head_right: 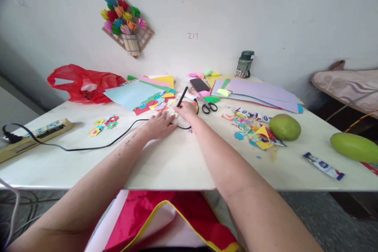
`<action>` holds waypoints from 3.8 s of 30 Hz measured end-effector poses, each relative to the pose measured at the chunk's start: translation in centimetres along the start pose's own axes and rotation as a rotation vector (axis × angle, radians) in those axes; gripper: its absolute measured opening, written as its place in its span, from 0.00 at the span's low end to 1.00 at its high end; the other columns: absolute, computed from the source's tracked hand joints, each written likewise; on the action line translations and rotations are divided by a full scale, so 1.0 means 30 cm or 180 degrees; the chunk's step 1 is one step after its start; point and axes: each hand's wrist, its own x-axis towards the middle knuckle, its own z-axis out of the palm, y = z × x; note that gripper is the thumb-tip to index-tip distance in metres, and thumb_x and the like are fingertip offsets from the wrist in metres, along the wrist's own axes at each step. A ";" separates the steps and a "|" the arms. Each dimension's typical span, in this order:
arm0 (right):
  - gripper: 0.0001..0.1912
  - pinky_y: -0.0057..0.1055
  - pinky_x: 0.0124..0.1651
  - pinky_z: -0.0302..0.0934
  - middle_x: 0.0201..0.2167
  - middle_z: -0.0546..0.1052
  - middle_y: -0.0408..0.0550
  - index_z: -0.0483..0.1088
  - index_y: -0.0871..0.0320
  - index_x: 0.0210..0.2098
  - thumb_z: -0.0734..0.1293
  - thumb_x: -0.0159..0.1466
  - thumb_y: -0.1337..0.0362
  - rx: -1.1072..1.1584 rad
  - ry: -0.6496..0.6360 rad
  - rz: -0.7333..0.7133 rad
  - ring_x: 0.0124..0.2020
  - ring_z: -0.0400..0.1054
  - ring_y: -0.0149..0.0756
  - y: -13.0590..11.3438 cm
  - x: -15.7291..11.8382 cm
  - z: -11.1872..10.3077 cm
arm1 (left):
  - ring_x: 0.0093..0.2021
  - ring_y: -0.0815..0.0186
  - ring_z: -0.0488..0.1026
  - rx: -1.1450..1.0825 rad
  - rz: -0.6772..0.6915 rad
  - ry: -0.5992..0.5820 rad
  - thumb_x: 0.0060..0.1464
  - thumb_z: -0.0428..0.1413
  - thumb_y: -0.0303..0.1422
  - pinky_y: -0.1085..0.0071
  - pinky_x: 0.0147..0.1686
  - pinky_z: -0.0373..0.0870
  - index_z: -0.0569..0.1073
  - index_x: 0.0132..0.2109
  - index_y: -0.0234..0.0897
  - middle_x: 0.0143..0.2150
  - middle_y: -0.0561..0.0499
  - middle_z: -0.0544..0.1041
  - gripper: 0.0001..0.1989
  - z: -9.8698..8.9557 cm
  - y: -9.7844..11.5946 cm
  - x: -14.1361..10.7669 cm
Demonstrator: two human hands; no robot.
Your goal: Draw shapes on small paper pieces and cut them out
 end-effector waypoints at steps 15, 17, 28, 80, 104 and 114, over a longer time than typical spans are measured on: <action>0.13 0.26 0.34 0.59 0.29 0.78 0.48 0.76 0.60 0.32 0.66 0.58 0.56 -0.0053 0.0008 0.0148 0.32 0.70 0.34 -0.005 -0.002 -0.008 | 0.63 0.46 0.52 -0.0032 0.0032 0.0051 0.59 0.32 0.50 0.47 0.54 0.53 0.52 0.64 0.40 0.63 0.35 0.55 0.32 0.008 -0.004 0.005; 0.13 0.26 0.33 0.59 0.29 0.78 0.48 0.76 0.60 0.32 0.66 0.58 0.57 -0.0056 0.0014 0.0145 0.32 0.70 0.34 -0.007 -0.004 -0.010 | 0.63 0.46 0.52 -0.0031 0.0018 0.0043 0.59 0.32 0.50 0.47 0.54 0.53 0.52 0.64 0.40 0.63 0.35 0.55 0.32 0.007 -0.004 0.004; 0.11 0.26 0.37 0.60 0.31 0.79 0.48 0.76 0.60 0.30 0.67 0.57 0.58 -0.0042 0.0133 0.0184 0.34 0.71 0.35 -0.005 0.000 -0.010 | 0.64 0.47 0.50 -0.0097 -0.0008 -0.0016 0.58 0.33 0.52 0.47 0.55 0.52 0.53 0.64 0.43 0.64 0.37 0.54 0.31 0.002 -0.002 0.002; 0.11 0.29 0.41 0.63 0.34 0.79 0.48 0.76 0.58 0.33 0.67 0.57 0.58 0.0183 -0.0053 -0.0068 0.36 0.72 0.36 -0.019 -0.007 0.027 | 0.64 0.44 0.49 -0.0203 0.0013 -0.0137 0.55 0.38 0.56 0.47 0.55 0.50 0.52 0.64 0.40 0.64 0.36 0.53 0.36 -0.034 0.014 -0.021; 0.13 0.28 0.39 0.62 0.33 0.79 0.49 0.76 0.59 0.33 0.66 0.57 0.57 0.0339 -0.0005 -0.0079 0.36 0.71 0.36 0.013 0.013 0.044 | 0.63 0.45 0.51 -0.0127 0.0038 -0.0113 0.55 0.37 0.57 0.48 0.56 0.51 0.52 0.65 0.38 0.64 0.35 0.54 0.38 -0.029 0.014 -0.020; 0.13 0.28 0.39 0.62 0.31 0.78 0.48 0.76 0.59 0.32 0.66 0.56 0.55 0.0577 0.0079 -0.0091 0.35 0.71 0.35 0.009 0.009 0.041 | 0.64 0.44 0.49 -0.0052 0.0004 -0.0110 0.54 0.37 0.58 0.48 0.56 0.49 0.50 0.65 0.38 0.65 0.34 0.52 0.39 -0.023 0.015 -0.018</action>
